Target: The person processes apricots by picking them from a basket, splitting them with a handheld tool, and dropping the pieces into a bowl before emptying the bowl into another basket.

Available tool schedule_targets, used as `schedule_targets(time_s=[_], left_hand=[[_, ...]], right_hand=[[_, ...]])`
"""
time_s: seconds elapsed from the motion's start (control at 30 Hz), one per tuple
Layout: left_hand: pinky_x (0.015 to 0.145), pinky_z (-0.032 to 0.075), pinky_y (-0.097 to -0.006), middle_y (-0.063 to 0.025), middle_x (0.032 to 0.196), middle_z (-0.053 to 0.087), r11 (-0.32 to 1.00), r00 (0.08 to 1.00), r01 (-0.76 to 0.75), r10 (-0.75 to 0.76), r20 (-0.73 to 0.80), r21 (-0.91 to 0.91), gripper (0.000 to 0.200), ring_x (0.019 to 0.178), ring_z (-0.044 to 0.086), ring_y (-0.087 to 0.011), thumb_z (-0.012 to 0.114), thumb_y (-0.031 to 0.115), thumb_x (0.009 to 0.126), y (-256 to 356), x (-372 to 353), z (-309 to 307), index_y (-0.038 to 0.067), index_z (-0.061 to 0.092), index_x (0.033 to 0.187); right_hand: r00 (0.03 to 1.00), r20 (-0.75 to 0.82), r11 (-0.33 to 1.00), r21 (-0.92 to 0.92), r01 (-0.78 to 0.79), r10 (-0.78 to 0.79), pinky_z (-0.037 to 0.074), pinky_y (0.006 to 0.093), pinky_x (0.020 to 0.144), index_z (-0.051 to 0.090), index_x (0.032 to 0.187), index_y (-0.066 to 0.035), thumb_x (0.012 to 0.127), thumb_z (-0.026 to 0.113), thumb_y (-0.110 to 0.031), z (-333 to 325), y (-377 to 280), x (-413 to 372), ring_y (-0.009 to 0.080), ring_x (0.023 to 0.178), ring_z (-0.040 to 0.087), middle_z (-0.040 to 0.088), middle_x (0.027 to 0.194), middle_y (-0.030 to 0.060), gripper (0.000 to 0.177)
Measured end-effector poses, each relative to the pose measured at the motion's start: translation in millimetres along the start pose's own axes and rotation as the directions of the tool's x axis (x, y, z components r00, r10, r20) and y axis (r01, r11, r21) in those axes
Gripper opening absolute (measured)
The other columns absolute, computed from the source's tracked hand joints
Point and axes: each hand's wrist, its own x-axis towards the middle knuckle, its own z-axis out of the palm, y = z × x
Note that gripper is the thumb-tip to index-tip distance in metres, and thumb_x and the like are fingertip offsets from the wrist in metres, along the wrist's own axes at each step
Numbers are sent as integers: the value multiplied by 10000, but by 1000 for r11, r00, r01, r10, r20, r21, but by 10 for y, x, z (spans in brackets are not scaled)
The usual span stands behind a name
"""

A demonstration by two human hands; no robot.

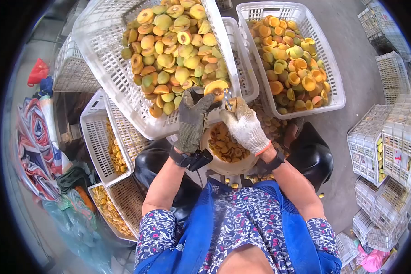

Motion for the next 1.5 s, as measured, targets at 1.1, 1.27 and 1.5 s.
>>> schedule_targets(time_s=[1.1,1.27,1.5], left_hand=[[786,513,-314,-105,867,659,995,933,33,2,361,-93,455,815,630,-177,435,397,1009,-251,85,-149,0,636,916],[729,480,-291,-69,789,639,956,830,-189,34,557,223,446,781,597,-148,459,337,1011,-211,116,-259,-13,637,799],[833,524,-331,-72,984,623,963,976,168,-193,-104,-209,409,863,620,-199,450,432,997,-82,87,-466,52,577,1077]], right_hand=[[630,766,110,620,-777,128,414,251,509,605,898,-21,841,623,-257,-273,-41,121,65,554,489,517,647,-23,243],[392,917,197,400,-895,-77,415,270,433,593,816,-49,838,625,-270,-428,-41,215,103,466,501,543,627,-3,225],[627,757,925,349,-152,-183,527,429,735,693,926,-16,848,532,-247,-11,5,-404,358,807,666,680,900,208,292]])
